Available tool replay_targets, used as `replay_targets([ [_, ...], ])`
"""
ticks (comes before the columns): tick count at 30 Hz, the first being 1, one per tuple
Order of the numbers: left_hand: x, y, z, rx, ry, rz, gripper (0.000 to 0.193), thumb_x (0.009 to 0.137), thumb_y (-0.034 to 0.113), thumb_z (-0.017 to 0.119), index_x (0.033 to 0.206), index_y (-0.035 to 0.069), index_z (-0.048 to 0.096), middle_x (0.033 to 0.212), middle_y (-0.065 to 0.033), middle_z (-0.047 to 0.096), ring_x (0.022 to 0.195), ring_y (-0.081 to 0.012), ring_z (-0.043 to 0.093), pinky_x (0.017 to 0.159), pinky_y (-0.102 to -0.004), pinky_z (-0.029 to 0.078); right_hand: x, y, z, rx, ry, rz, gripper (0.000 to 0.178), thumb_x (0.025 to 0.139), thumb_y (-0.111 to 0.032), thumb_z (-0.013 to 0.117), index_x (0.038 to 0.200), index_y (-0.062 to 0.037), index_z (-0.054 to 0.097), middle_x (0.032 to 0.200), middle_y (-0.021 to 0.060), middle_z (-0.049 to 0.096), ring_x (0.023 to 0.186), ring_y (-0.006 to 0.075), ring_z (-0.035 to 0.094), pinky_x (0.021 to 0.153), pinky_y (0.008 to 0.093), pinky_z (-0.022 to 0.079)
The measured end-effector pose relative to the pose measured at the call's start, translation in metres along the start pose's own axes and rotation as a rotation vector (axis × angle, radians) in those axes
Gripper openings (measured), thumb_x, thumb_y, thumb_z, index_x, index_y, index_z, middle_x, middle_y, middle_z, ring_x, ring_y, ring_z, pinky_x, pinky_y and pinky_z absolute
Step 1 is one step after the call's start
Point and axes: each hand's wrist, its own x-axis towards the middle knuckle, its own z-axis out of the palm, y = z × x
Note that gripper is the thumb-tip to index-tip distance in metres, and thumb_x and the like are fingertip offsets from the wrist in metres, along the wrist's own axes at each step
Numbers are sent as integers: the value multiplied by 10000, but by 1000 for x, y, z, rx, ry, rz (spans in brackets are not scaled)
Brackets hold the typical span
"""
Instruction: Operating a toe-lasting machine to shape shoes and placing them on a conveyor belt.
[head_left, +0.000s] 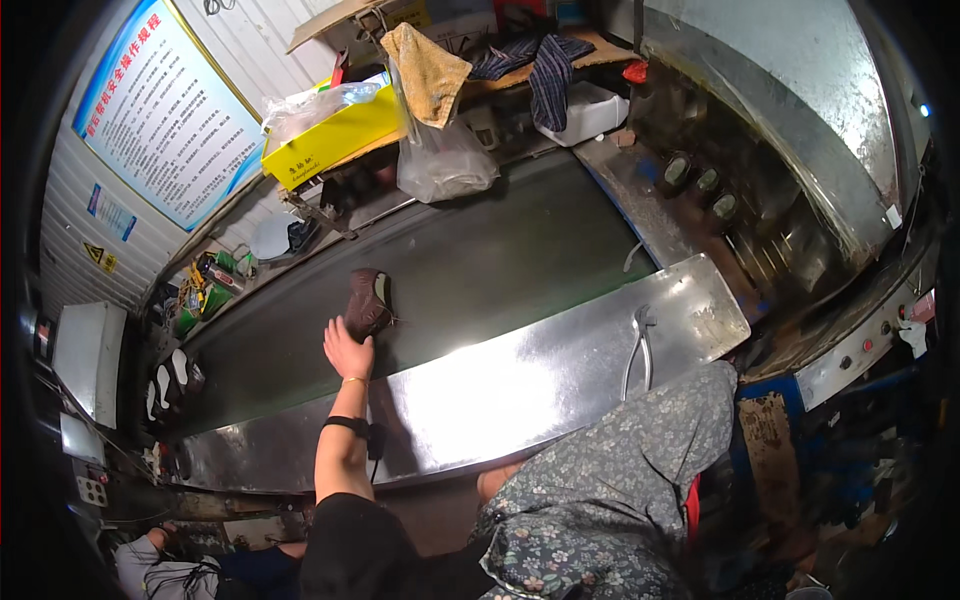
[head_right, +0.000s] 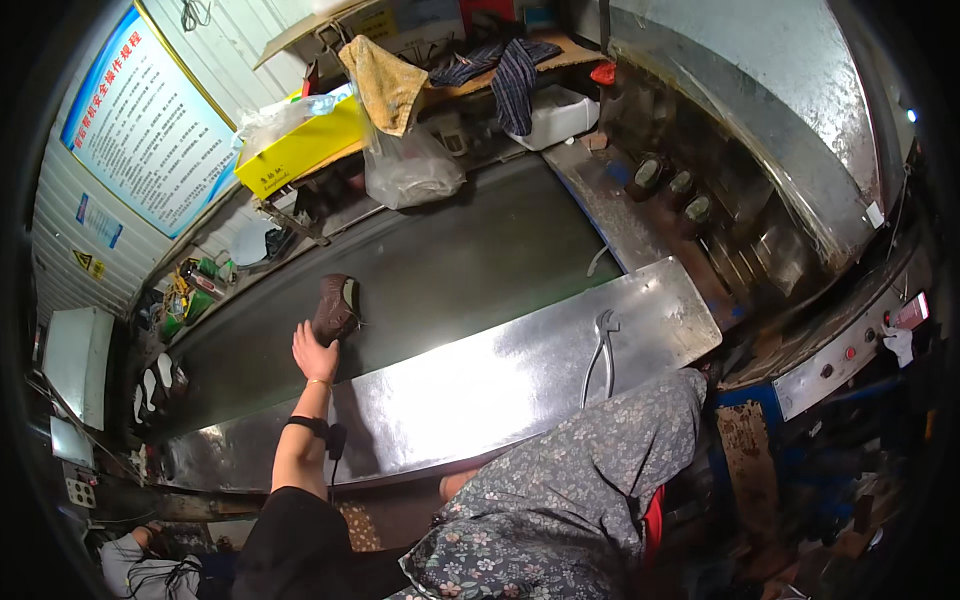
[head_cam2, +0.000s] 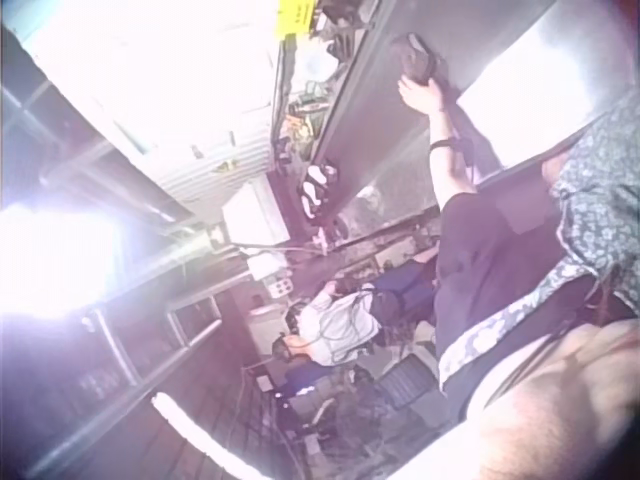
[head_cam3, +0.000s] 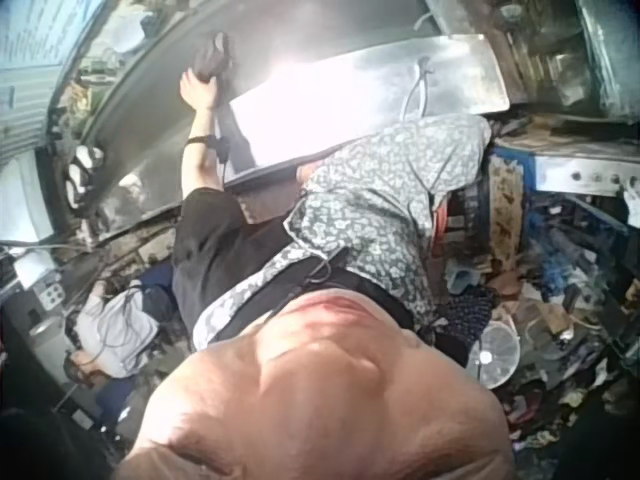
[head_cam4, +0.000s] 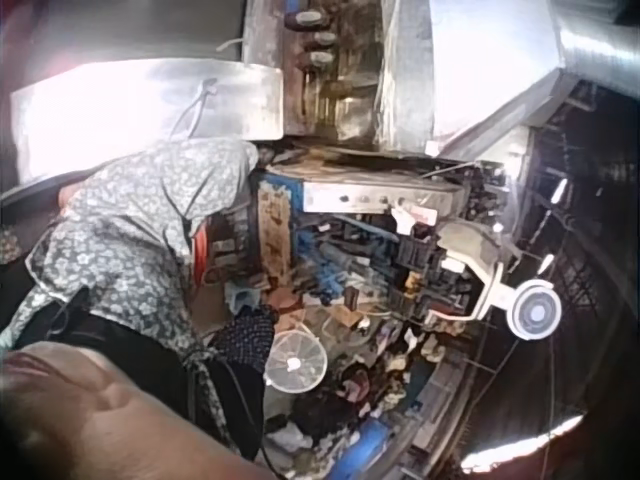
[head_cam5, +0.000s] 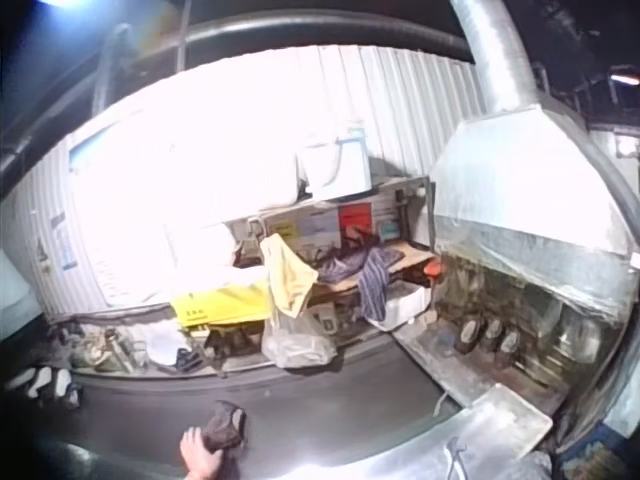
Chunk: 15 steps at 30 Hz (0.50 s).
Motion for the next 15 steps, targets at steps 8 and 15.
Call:
replay_targets([
  [8, 20, 33, -16, -593, -661, -546, 501, 781, 205, 775, 1190, -53, 641, 1087, -166, 739, 971, -308, 722, 885, -393, 572, -38, 11, 13, 122, -78, 72, 252, 984, -160, 648, 1203, -35, 660, 972, 32, 657, 751, 134, 571, 640, 270, 459],
  [15, -91, 123, -130, -1651, -1194, -508, 565, 771, 220, 726, 1250, -64, 631, 1214, -214, 687, 1129, -376, 658, 967, -544, 552, -143, -167, 95, 473, -620, 104, 257, 971, -81, 661, 1224, -45, 645, 954, -12, 658, 634, 32, 480, 523, 193, 359],
])
